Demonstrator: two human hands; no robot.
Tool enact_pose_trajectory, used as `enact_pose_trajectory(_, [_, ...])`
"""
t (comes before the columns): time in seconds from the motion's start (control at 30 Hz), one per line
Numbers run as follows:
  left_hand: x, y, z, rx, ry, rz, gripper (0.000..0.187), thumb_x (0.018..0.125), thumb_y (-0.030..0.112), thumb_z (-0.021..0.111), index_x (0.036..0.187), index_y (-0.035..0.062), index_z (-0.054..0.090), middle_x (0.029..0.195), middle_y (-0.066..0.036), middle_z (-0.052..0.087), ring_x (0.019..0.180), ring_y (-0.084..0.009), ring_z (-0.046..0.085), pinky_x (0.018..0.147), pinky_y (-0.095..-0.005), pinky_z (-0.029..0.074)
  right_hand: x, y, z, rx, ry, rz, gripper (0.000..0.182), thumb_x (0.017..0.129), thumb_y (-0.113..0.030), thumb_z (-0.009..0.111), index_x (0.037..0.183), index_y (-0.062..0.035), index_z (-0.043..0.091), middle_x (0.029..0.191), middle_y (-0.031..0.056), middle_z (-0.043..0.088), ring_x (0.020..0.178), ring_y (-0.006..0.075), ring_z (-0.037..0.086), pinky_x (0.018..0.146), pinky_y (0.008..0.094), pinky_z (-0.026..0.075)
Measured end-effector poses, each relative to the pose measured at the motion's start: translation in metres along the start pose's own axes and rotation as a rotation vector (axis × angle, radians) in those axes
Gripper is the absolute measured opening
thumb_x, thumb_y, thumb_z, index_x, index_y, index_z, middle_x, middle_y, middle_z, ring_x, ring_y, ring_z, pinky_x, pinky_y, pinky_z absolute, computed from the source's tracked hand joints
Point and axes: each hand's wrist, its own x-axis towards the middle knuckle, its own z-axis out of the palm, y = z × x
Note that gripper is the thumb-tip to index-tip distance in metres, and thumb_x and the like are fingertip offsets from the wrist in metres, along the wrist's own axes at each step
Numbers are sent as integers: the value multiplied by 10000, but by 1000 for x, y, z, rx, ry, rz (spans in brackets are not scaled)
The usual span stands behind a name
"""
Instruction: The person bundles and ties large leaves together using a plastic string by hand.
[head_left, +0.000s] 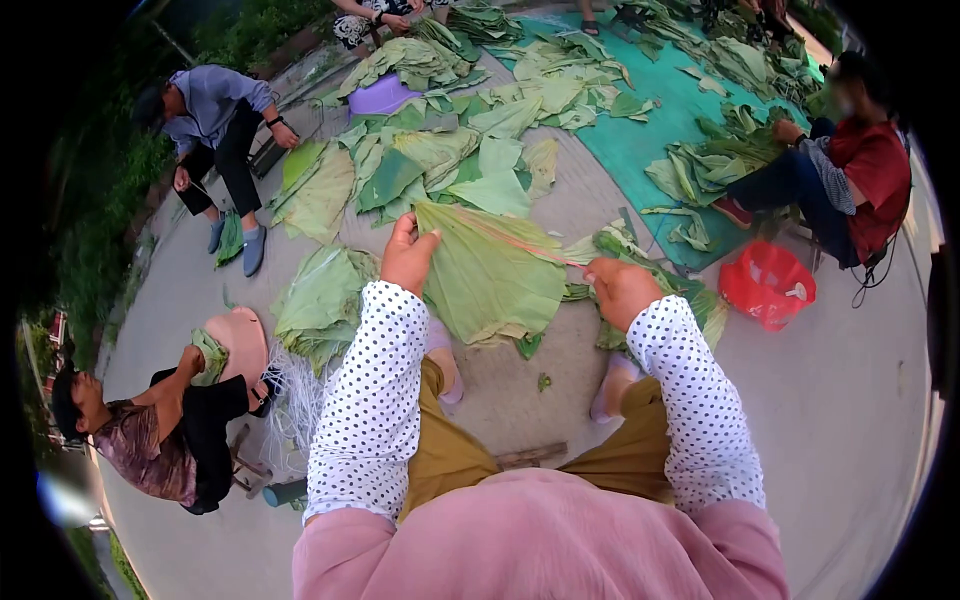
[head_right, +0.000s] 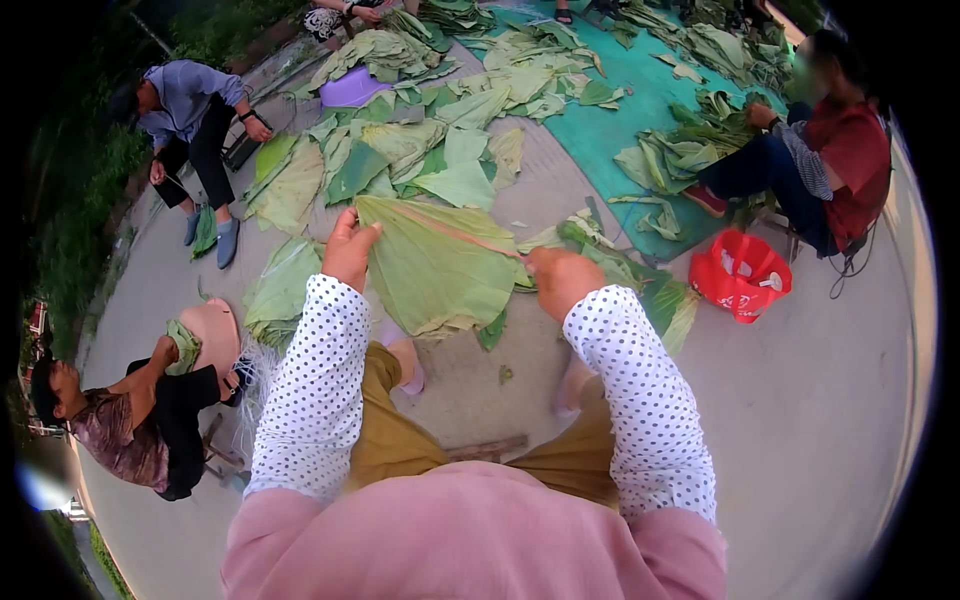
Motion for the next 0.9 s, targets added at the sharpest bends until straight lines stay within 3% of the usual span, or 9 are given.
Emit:
enact_pose_trajectory(0.53, [2, -1, 25, 175, -34, 67, 348, 882, 4, 563, 1225, 10, 509, 1149, -78, 619, 1019, -147, 587, 904, -286, 448, 2, 3, -3, -35, -36, 18, 126, 888, -111, 547, 950, -34, 626, 846, 223, 642, 775, 416, 614, 679, 469, 487])
enact_pose_trajectory(0.63, [1, -3, 25, 209, -19, 116, 290, 889, 35, 575, 1173, 0, 527, 1102, -59, 626, 971, -124, 592, 848, -260, 454, 4, -2, -7, -51, -90, 71, 167, 854, -63, 509, 959, -28, 633, 875, 227, 652, 795, 410, 625, 716, 489, 487])
enact_pose_trajectory(0.8, [-3, -7, 27, 509, 72, 306, 251, 884, 104, 617, 1121, 30, 581, 891, -40, 666, 749, -100, 602, 706, -256, 486, 4, -1, -4, -36, -52, 43, 120, 870, -93, 550, 941, -40, 629, 857, 223, 644, 784, 416, 617, 680, 464, 492])
enact_pose_trajectory(0.9, [-3, -12, 25, 586, 65, 325, 263, 878, 132, 634, 1117, 32, 586, 864, -86, 676, 753, -111, 625, 700, -267, 493, 3, -3, -4, -57, -55, 57, 117, 870, -95, 551, 941, -45, 631, 855, 219, 645, 773, 416, 618, 672, 467, 492])
